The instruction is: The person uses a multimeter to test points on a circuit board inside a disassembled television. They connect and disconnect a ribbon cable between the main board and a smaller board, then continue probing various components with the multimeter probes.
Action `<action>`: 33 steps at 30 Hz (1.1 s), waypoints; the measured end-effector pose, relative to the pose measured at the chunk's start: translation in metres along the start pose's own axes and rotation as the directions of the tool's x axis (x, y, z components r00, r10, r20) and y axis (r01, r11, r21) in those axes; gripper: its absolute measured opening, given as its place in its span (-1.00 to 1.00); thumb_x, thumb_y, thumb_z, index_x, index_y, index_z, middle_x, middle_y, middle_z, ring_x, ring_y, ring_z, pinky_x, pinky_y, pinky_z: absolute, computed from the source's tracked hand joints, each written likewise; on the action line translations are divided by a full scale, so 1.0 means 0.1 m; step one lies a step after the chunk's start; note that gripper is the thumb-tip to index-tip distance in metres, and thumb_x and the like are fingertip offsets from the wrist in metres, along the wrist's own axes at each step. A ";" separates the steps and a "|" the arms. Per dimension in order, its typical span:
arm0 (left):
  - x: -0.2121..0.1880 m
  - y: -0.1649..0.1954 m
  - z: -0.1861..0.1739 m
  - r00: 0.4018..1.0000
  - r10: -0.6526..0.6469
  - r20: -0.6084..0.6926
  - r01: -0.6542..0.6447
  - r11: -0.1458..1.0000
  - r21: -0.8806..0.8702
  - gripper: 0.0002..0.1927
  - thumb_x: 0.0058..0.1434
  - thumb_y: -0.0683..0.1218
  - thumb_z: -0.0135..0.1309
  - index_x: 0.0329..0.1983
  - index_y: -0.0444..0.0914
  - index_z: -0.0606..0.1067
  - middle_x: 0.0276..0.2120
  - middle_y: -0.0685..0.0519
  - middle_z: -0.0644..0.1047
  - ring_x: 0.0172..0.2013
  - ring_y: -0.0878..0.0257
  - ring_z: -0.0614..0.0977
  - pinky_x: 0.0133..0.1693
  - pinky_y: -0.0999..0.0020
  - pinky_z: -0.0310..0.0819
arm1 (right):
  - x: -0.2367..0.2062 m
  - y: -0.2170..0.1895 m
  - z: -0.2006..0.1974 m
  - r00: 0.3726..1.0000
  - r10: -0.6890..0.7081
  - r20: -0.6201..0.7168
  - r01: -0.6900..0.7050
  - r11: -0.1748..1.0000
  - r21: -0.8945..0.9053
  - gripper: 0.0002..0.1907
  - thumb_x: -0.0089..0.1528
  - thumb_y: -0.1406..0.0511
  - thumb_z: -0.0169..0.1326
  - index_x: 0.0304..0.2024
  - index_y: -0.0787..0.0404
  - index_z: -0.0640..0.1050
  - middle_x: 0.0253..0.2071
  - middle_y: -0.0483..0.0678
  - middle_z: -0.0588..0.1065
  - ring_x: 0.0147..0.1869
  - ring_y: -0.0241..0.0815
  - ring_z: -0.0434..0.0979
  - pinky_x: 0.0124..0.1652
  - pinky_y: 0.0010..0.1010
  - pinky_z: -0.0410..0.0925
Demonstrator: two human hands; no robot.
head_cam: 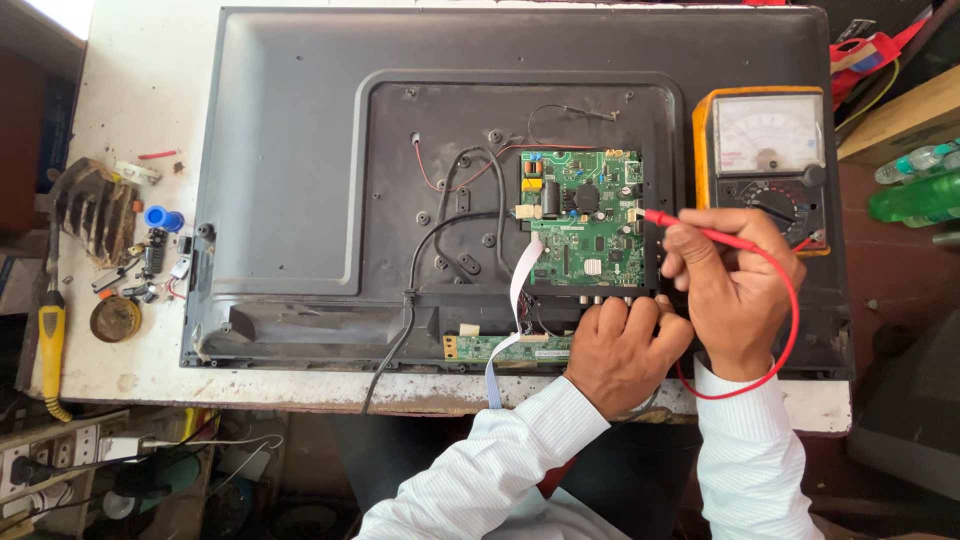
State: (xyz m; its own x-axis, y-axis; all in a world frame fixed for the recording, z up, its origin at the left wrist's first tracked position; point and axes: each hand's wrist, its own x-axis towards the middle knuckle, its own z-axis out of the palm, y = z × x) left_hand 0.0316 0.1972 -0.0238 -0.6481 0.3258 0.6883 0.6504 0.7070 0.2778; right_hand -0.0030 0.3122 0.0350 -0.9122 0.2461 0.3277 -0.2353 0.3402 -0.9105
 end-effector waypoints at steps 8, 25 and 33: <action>-0.01 0.00 0.00 0.999 -0.001 0.035 0.002 0.999 -0.035 -0.84 0.38 -0.20 0.10 -0.27 -0.15 0.38 -0.42 0.11 0.32 -0.39 0.19 0.40 -0.33 0.23 0.26 | 0.05 0.03 -0.05 0.985 0.007 0.170 -0.015 0.999 0.041 -0.81 0.49 0.35 -0.01 0.01 0.41 0.50 -0.21 0.00 0.56 -0.23 -0.33 0.55 -0.22 -0.53 0.45; -0.05 -0.01 0.02 0.999 0.008 0.046 -0.004 0.995 -0.096 -0.87 0.24 -0.11 0.09 -0.25 -0.13 0.35 -0.39 0.08 0.31 -0.38 0.15 0.38 -0.31 0.21 0.26 | 0.26 0.22 0.19 0.962 -0.159 0.224 0.173 0.984 -0.042 -0.88 0.48 0.36 0.03 -0.11 0.32 0.51 -0.34 -0.05 0.55 -0.33 -0.38 0.52 -0.30 -0.56 0.40; -0.09 -0.01 0.05 0.999 0.005 0.054 0.000 0.995 -0.100 -0.87 0.23 -0.11 0.09 -0.24 -0.12 0.37 -0.40 0.08 0.30 -0.38 0.15 0.38 -0.33 0.20 0.25 | 0.26 0.18 0.20 0.948 -0.191 0.256 0.213 0.975 -0.060 -0.88 0.47 0.36 0.04 -0.12 0.31 0.52 -0.36 -0.06 0.54 -0.35 -0.37 0.49 -0.31 -0.54 0.37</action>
State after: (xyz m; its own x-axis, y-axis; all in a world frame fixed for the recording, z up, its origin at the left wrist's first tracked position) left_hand 0.0352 0.1969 -0.0333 -0.6651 0.3626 0.6528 0.6867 0.6405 0.3438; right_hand -0.0371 0.3068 0.0219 -0.9055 -0.0643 0.4195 -0.4032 0.4389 -0.8030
